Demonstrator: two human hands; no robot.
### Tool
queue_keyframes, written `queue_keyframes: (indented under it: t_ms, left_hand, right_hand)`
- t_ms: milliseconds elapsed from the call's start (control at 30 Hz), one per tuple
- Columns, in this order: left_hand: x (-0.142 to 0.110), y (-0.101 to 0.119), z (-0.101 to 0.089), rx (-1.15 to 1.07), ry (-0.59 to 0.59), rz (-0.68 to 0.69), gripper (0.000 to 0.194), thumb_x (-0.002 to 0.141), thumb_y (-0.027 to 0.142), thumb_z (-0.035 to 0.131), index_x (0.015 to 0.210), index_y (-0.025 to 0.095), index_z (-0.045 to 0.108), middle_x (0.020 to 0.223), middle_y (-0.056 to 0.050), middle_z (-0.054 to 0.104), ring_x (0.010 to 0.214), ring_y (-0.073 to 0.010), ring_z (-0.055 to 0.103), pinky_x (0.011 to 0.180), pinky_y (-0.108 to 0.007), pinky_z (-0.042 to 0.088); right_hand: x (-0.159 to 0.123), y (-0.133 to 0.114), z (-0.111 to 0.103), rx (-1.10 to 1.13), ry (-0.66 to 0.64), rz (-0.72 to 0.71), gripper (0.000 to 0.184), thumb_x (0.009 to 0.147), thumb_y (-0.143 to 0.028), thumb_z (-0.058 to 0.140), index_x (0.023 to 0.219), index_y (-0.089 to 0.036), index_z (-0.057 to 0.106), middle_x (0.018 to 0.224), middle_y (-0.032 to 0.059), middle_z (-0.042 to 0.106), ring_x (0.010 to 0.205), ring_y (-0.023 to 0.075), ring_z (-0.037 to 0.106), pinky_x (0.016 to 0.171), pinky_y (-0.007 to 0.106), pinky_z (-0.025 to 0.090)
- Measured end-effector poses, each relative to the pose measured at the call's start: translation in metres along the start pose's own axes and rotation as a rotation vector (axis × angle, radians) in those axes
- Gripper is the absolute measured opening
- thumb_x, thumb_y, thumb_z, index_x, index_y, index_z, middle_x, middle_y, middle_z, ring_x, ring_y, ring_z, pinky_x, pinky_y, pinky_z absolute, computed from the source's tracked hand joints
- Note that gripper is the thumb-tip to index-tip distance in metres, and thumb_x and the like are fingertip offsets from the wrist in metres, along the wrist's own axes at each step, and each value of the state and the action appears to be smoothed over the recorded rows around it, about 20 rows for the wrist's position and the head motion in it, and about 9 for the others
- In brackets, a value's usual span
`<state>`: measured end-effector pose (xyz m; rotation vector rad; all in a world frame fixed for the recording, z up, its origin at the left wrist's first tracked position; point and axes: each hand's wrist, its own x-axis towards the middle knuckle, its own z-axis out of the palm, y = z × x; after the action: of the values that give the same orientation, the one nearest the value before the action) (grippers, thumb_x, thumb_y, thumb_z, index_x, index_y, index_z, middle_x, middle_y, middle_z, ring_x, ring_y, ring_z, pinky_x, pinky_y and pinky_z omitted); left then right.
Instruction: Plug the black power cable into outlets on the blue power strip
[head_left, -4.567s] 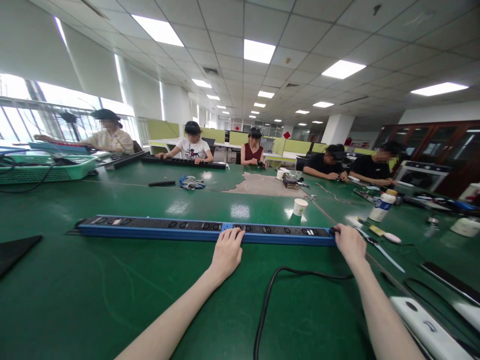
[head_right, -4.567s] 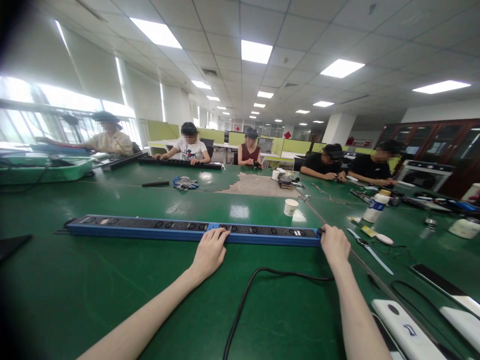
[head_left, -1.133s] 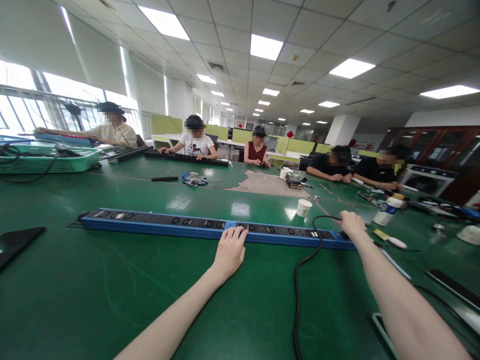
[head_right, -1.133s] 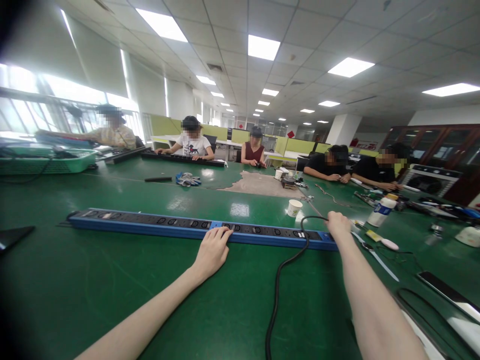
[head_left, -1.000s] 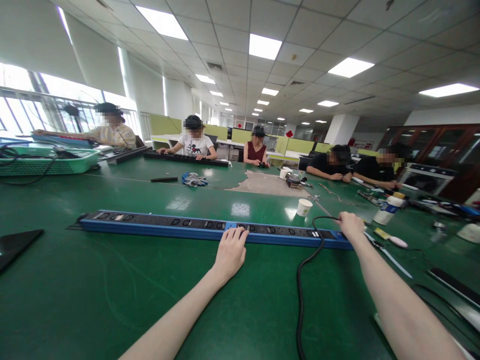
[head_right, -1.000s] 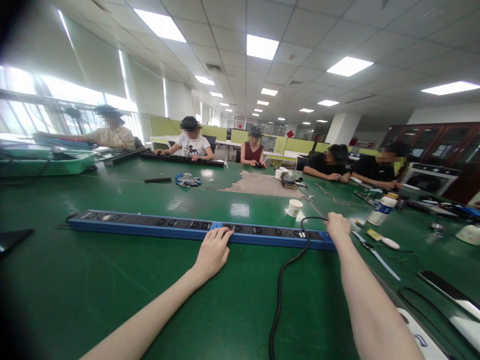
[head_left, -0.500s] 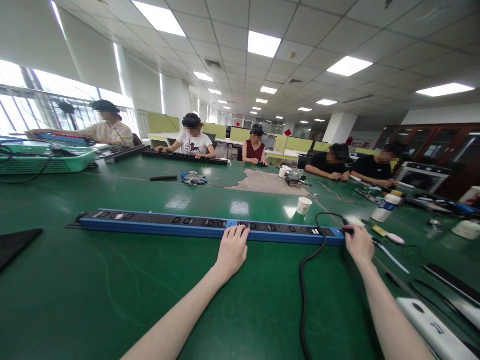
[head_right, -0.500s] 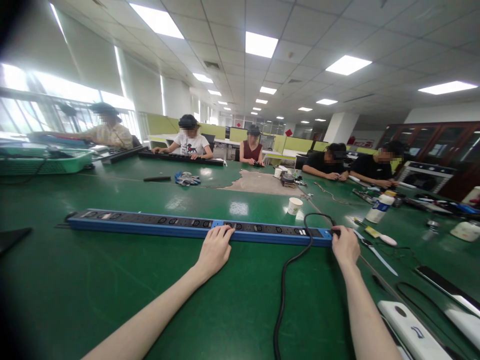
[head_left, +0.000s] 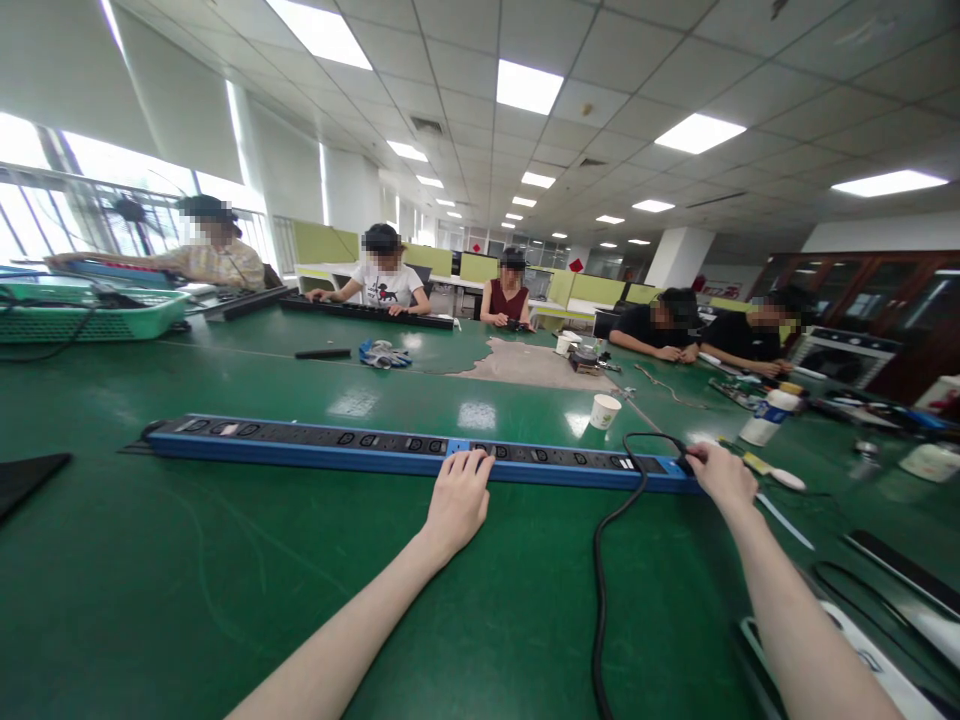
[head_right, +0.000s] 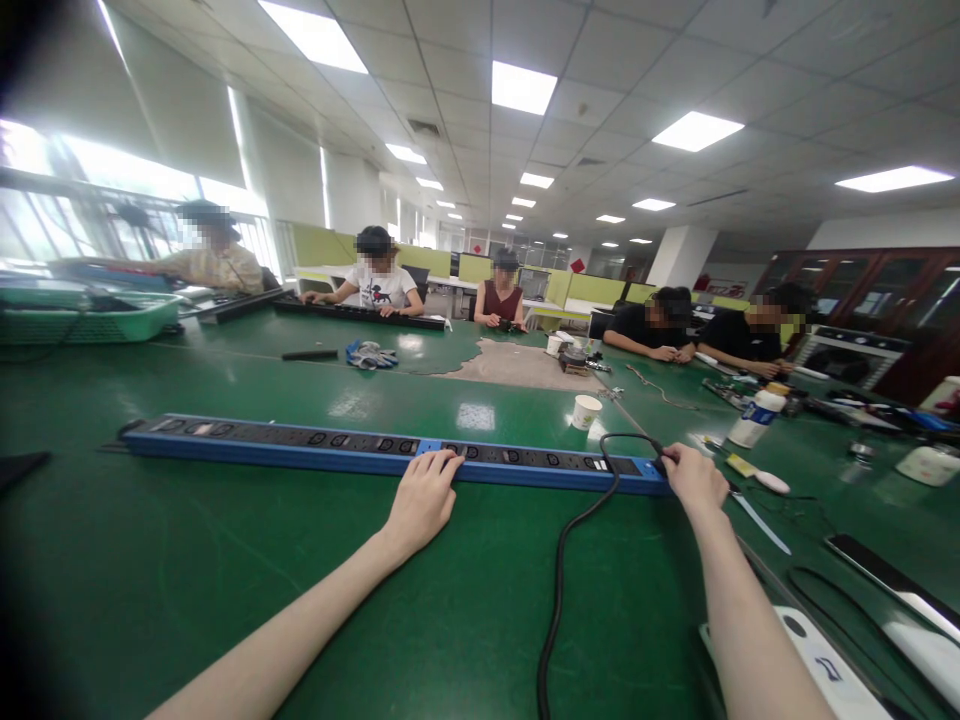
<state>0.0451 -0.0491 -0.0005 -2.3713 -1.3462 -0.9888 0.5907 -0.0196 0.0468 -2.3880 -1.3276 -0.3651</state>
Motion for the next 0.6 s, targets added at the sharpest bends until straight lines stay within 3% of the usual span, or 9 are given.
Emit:
queue_keyframes:
  t_ms: [167, 367, 600]
  left_hand:
    - [0.000, 0.000, 0.001, 0.005, 0.000, 0.000, 0.056, 0.086, 0.008, 0.056, 0.140, 0.021, 0.058, 0.137, -0.012, 0.060, 0.128, -0.0299, 0.052, 0.114, -0.048, 0.040]
    - [0.000, 0.000, 0.001, 0.006, -0.004, 0.005, 0.053, 0.087, 0.009, 0.055, 0.139, 0.020, 0.058, 0.137, -0.012, 0.060, 0.128, -0.0301, 0.051, 0.114, -0.048, 0.040]
    - [0.000, 0.001, 0.002, 0.008, 0.016, -0.002, 0.056, 0.086, 0.008, 0.055, 0.140, 0.022, 0.058, 0.138, -0.012, 0.060, 0.128, -0.0306, 0.052, 0.113, -0.049, 0.040]
  right_hand:
    - [-0.005, -0.005, 0.006, -0.008, 0.030, -0.003, 0.037, 0.096, -0.050, 0.055, 0.118, -0.029, 0.076, 0.107, 0.0130, 0.072, 0.089, 0.0277, 0.065, 0.075, 0.037, 0.047]
    - [-0.030, -0.015, 0.019, 0.063, 0.216, -0.043, 0.035, 0.100, -0.043, 0.048, 0.117, -0.025, 0.072, 0.115, 0.0131, 0.069, 0.100, 0.0281, 0.060, 0.074, 0.034, 0.044]
    - [-0.037, -0.020, 0.024, 0.141, 0.260, 0.052, 0.039, 0.101, -0.046, 0.043, 0.120, -0.027, 0.070, 0.117, 0.0139, 0.066, 0.101, 0.0307, 0.057, 0.075, 0.038, 0.046]
